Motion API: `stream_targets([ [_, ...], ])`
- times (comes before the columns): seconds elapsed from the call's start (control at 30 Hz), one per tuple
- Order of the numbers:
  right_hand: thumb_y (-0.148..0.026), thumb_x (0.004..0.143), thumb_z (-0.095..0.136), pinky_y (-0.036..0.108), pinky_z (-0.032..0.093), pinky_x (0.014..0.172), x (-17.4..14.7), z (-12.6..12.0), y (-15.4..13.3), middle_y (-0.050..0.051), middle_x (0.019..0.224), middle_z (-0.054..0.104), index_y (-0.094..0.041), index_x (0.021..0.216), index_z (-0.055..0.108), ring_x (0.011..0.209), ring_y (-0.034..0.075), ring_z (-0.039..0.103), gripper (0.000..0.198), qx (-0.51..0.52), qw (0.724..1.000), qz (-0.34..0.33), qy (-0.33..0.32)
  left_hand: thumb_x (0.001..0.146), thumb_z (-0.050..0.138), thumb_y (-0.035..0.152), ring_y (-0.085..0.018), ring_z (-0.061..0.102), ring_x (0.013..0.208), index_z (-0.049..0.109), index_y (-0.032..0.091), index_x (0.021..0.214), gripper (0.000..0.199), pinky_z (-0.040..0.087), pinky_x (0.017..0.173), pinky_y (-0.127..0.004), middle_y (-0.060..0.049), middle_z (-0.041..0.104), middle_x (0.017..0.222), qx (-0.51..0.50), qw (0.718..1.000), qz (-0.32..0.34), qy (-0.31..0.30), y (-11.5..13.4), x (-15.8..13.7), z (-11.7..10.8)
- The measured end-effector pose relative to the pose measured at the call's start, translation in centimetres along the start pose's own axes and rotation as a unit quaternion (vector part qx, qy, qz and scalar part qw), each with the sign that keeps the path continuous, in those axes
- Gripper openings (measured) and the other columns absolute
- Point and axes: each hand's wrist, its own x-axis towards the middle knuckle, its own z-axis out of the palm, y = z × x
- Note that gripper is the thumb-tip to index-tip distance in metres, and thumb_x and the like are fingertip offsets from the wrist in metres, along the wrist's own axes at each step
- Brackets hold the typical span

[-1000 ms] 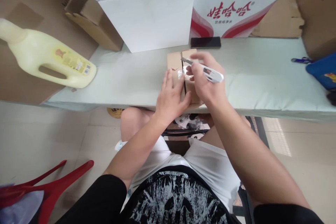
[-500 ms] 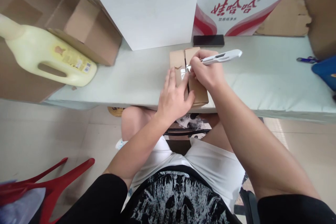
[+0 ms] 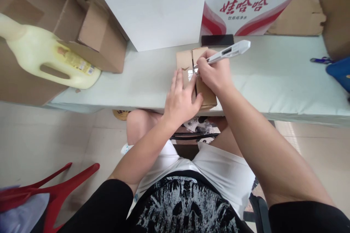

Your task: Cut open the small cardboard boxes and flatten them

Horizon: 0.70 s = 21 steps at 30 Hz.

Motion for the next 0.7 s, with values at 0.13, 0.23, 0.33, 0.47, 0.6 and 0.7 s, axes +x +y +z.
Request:
stream_targets([
  [0.13, -0.030, 0.087, 0.062, 0.036, 0.056, 0.067, 0.1, 0.0, 0.4, 0.001, 0.068, 0.062, -0.024, 0.073, 0.054, 0.069, 0.018, 0.061, 0.017, -0.053, 0.998, -0.019, 0.024, 0.094, 0.060, 0.037, -0.039, 0.020, 0.160, 0.046, 0.015, 0.152, 0.064, 0.032, 0.127, -0.057, -0.021, 0.030, 0.168, 0.004, 1.000, -0.004, -0.009, 0.1, 0.0, -0.2],
  [0.23, -0.033, 0.088, 0.063, 0.036, 0.054, 0.066, 0.1, -0.1, 0.6, 0.001, 0.069, 0.063, -0.024, 0.072, 0.052, 0.068, 0.018, 0.060, 0.021, -0.078, 0.996, -0.025, 0.019, 0.093, 0.061, 0.037, -0.039, 0.019, 0.160, 0.046, 0.014, 0.152, 0.065, 0.031, 0.128, -0.056, -0.021, 0.030, 0.168, 0.002, 1.000, -0.002, -0.012, 0.1, 0.0, -0.2],
  [0.33, -0.034, 0.091, 0.061, 0.037, 0.052, 0.066, 0.1, -0.1, 0.4, 0.002, 0.067, 0.061, -0.025, 0.072, 0.051, 0.068, 0.019, 0.060, 0.024, -0.101, 0.994, -0.024, 0.015, 0.093, 0.061, 0.037, -0.039, 0.020, 0.160, 0.046, 0.014, 0.151, 0.064, 0.032, 0.127, -0.057, -0.021, 0.029, 0.168, -0.001, 1.000, 0.001, -0.007, 0.1, 0.0, -0.2],
  [0.47, -0.037, 0.092, 0.061, 0.038, 0.048, 0.070, 0.1, -0.2, -0.3, 0.003, 0.065, 0.058, -0.025, 0.069, 0.048, 0.071, 0.022, 0.061, 0.029, -0.163, 0.986, -0.020, 0.012, 0.092, 0.062, 0.036, -0.039, 0.020, 0.160, 0.047, 0.015, 0.149, 0.062, 0.032, 0.127, -0.057, -0.021, 0.030, 0.168, -0.013, 1.000, 0.001, 0.000, 0.0, 0.0, -0.1],
  [0.6, -0.032, 0.090, 0.062, 0.037, 0.044, 0.070, 0.0, -0.1, -1.2, 0.003, 0.065, 0.056, -0.025, 0.067, 0.045, 0.071, 0.022, 0.058, 0.029, -0.201, 0.979, -0.009, 0.009, 0.092, 0.062, 0.035, -0.036, 0.019, 0.161, 0.037, 0.005, 0.149, 0.069, 0.029, 0.131, -0.051, -0.028, 0.028, 0.167, -0.041, 0.999, -0.004, 0.007, -0.3, 0.1, 0.4],
  [0.7, -0.024, 0.086, 0.059, 0.037, 0.041, 0.068, -0.1, -0.1, -1.8, 0.003, 0.065, 0.056, -0.025, 0.065, 0.043, 0.068, 0.020, 0.055, 0.027, -0.210, 0.978, -0.005, 0.006, 0.091, 0.063, 0.035, -0.036, 0.020, 0.161, 0.028, 0.004, 0.150, 0.075, 0.028, 0.131, -0.052, -0.029, 0.029, 0.166, -0.074, 0.997, 0.001, 0.033, -0.6, 0.1, 0.9],
])
